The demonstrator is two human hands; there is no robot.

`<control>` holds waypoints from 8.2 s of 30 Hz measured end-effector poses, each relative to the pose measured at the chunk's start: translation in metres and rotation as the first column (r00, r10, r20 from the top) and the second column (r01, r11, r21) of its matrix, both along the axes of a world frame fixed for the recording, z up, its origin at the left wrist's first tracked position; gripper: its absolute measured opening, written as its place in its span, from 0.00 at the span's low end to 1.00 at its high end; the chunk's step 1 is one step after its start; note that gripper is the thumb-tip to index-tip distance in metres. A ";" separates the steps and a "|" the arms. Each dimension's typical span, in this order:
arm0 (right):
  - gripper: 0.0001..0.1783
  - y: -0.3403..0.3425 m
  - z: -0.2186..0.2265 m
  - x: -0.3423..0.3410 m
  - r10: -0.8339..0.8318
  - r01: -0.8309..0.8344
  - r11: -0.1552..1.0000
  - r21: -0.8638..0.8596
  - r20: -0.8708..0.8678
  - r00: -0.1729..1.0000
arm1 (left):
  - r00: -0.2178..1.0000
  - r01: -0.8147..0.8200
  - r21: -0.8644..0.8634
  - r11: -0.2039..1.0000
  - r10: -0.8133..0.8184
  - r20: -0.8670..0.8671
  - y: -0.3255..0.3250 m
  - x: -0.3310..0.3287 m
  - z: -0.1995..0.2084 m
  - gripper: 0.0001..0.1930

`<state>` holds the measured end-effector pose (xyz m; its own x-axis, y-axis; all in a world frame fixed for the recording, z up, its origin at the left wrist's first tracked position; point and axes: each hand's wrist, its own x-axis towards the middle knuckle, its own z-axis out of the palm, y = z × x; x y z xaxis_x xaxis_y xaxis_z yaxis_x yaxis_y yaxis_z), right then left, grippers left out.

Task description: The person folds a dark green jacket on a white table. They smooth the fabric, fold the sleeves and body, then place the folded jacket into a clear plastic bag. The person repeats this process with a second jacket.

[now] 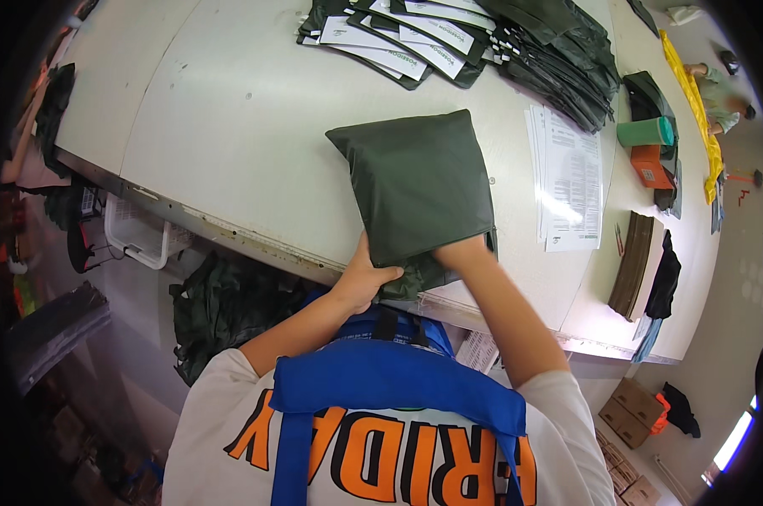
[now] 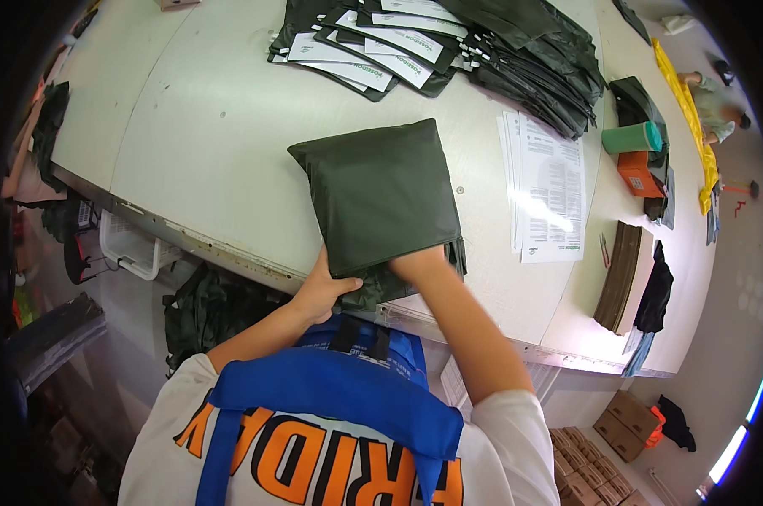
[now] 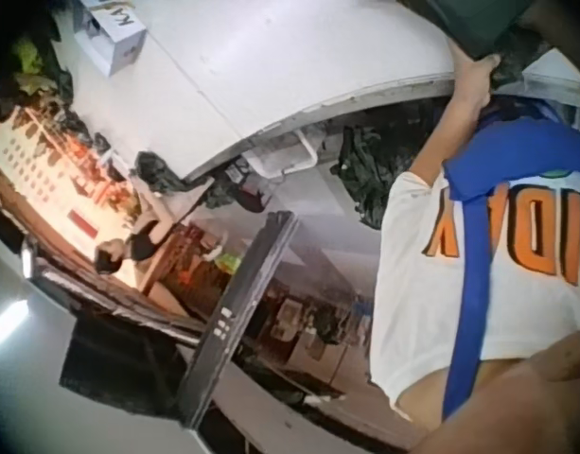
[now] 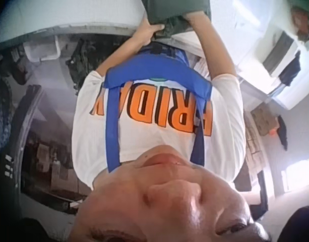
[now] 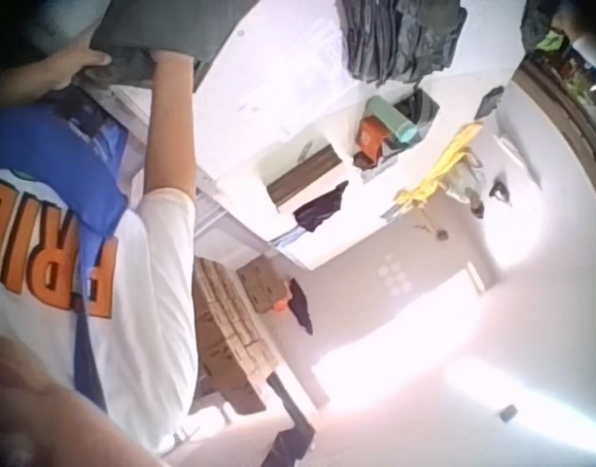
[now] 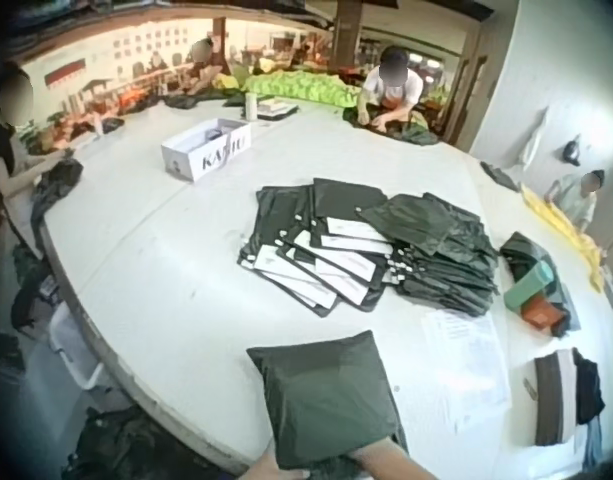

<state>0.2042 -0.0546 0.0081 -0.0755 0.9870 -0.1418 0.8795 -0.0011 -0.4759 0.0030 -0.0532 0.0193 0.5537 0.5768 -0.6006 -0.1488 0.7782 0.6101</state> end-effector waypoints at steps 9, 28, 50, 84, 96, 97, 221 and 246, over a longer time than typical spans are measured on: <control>0.25 -0.042 -0.003 0.020 -0.259 0.251 0.961 0.112 0.059 0.964 | 0.976 0.212 0.184 0.960 -0.199 -0.083 0.002 -0.002 -0.013 0.46; 0.35 -0.004 0.014 -0.020 -0.149 0.137 0.984 -0.113 -0.106 0.983 | 0.969 0.210 0.129 0.969 -0.189 -0.158 0.008 -0.032 -0.014 0.45; 0.29 0.009 0.043 0.075 -0.344 0.364 0.930 0.043 0.447 0.826 | 0.610 0.793 0.598 -0.118 0.157 -0.777 0.024 0.040 -0.008 0.39; 0.36 0.022 0.059 0.063 -0.341 0.201 0.887 -0.416 -0.294 0.893 | 0.797 0.547 0.716 0.434 -0.008 -0.604 0.015 0.046 0.013 0.21; 0.35 0.024 0.055 0.059 -0.333 0.169 0.871 -0.462 -0.301 0.894 | 0.825 0.508 0.671 0.540 -0.082 -0.559 0.019 0.053 -0.015 0.22; 0.35 0.025 0.054 0.059 -0.338 0.162 0.865 -0.475 -0.312 0.888 | 0.817 0.532 0.647 0.546 -0.130 -0.562 0.021 0.051 -0.011 0.22; 0.24 -0.085 0.034 -0.017 -0.121 0.135 0.991 0.000 -0.436 0.892 | 0.961 0.278 0.106 0.955 -0.275 -0.041 0.003 0.011 0.004 0.05; 0.39 -0.064 0.000 0.001 -0.155 0.155 0.988 0.014 0.108 0.982 | 0.806 0.592 0.567 0.573 -0.431 -0.407 0.008 0.055 -0.004 0.07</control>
<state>0.2056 -0.1191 0.0079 0.0941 0.9863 -0.1354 0.9151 -0.1392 -0.3784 0.0581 -0.0453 0.0156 0.7946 0.5104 -0.3288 0.3342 0.0844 0.9387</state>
